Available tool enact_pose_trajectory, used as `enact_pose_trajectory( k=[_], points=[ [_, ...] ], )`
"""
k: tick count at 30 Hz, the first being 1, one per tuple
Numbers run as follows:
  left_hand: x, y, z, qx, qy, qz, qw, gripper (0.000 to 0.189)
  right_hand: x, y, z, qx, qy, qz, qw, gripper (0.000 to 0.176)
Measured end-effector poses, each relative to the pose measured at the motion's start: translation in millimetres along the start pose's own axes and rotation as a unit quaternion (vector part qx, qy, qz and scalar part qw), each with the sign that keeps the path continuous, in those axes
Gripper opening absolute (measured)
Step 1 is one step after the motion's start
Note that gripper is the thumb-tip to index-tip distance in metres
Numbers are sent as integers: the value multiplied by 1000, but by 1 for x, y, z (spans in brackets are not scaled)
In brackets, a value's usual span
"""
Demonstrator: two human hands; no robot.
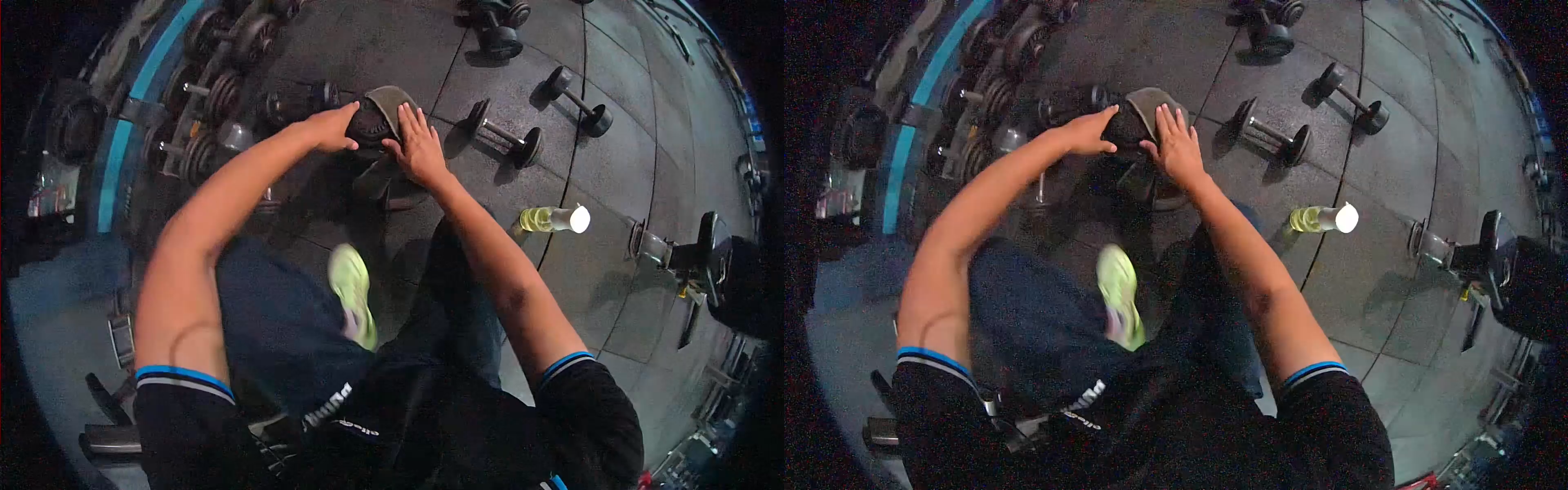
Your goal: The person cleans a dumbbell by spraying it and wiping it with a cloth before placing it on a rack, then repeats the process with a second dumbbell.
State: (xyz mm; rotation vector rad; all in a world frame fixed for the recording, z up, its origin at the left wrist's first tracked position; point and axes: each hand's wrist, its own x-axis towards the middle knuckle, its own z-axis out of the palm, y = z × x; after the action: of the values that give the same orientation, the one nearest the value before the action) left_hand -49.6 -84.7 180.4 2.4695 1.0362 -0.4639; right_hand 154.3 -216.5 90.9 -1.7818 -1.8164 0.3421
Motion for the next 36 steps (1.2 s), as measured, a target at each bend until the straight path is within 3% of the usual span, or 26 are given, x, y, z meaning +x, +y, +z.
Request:
enact_pose_trajectory(
  k=[4,7,10,13,14,17,18,19,21,22,24,25,26,29,30,33,36],
  points=[
    [-12,29,-8,12,19,-62,998,105,0,2,5,10,5,25,1000,86],
    [-15,9,22,10,142,0,990,102,-4,-1,5,60,2,47,997,86],
    [-13,8,18,2,137,-22,990,99,-4,-6,3,25,94,27,995,65],
    [-17,15,9,3,104,-71,992,97,5,2,-21,86,62,63,992,38],
    [-16,12,11,-11,118,-67,991,97,10,-7,-18,90,154,90,980,21],
    [-10,2,21,-55,148,-63,985,95,25,-62,-38,205,253,170,930,20],
    [-11,2,18,-72,153,-68,983,93,29,-81,-44,237,240,183,924,20],
    [-12,1,18,-88,158,-72,981,92,34,-86,-32,260,249,99,928,22],
    [-3,-9,35,-27,228,-101,968,88,40,-93,-15,241,73,22,967,34],
    [3,-15,46,2,263,-117,958,86,38,-87,-6,135,69,-47,987,41],
    [29,-39,52,-109,144,-113,977,84,26,-75,8,-80,50,-181,979,55],
    [29,-40,42,-164,84,-110,977,83,22,-73,6,-112,15,-172,979,58],
    [30,-39,34,-150,28,-115,981,63,13,-70,5,-143,-22,-162,976,62],
    [66,-63,60,-120,16,-107,987,62,0,-66,-3,-199,-86,-157,964,69],
    [47,-46,37,-133,13,-134,982,75,1,-62,-7,-197,-99,-166,961,69],
    [70,-62,57,-144,11,-112,983,84,11,-56,-18,-198,-122,-163,959,70],
    [62,-60,60,-228,57,-86,968,74,26,-61,-21,-174,-146,-117,967,70]
  ],
)
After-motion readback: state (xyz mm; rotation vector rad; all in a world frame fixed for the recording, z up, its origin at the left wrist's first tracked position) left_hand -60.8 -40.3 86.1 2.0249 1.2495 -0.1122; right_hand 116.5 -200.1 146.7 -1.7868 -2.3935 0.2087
